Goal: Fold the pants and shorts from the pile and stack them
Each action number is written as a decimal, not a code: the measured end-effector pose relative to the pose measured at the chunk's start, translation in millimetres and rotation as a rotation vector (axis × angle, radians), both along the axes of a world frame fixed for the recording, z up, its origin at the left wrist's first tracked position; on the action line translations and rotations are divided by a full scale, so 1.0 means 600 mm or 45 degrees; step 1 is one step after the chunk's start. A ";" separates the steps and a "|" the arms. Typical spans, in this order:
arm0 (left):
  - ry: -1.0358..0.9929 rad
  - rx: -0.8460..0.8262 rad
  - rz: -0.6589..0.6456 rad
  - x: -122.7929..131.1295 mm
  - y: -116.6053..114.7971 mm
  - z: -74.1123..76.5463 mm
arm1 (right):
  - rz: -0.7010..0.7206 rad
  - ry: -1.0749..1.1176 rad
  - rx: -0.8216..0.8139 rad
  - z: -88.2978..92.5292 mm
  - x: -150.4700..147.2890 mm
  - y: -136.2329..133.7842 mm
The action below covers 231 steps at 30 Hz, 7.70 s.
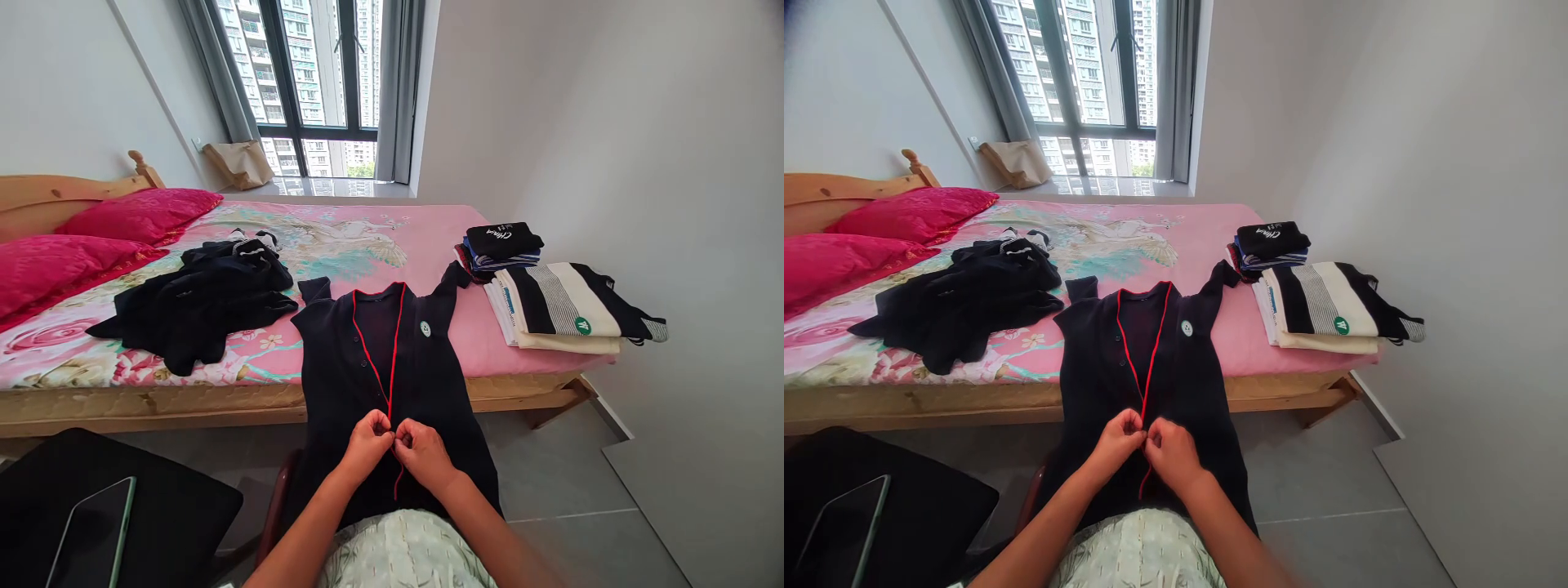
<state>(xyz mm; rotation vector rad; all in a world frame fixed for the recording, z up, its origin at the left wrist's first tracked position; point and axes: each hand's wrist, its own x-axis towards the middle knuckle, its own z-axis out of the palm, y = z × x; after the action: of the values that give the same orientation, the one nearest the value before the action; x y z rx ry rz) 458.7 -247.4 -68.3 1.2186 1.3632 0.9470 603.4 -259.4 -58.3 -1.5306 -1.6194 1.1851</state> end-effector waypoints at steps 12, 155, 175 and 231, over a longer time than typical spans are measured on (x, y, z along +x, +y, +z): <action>0.134 0.192 -0.158 -0.016 -0.015 0.021 | 0.091 0.109 -0.525 -0.008 0.002 0.017; 0.793 0.323 -0.078 -0.076 0.217 0.052 | 0.011 -0.990 0.213 0.081 -0.091 0.233; 0.109 0.245 -0.003 -0.081 0.242 0.002 | -0.010 -0.371 0.161 0.022 -0.083 0.256; 0.786 0.358 -0.124 -0.101 0.348 0.049 | -0.122 -0.431 0.052 0.004 -0.112 0.394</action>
<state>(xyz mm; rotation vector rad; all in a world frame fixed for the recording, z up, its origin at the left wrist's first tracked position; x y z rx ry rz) 398.2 -38.8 -38.7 1.8800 1.6551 0.7342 536.4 -23.1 -55.7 -1.8359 -1.7466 0.8704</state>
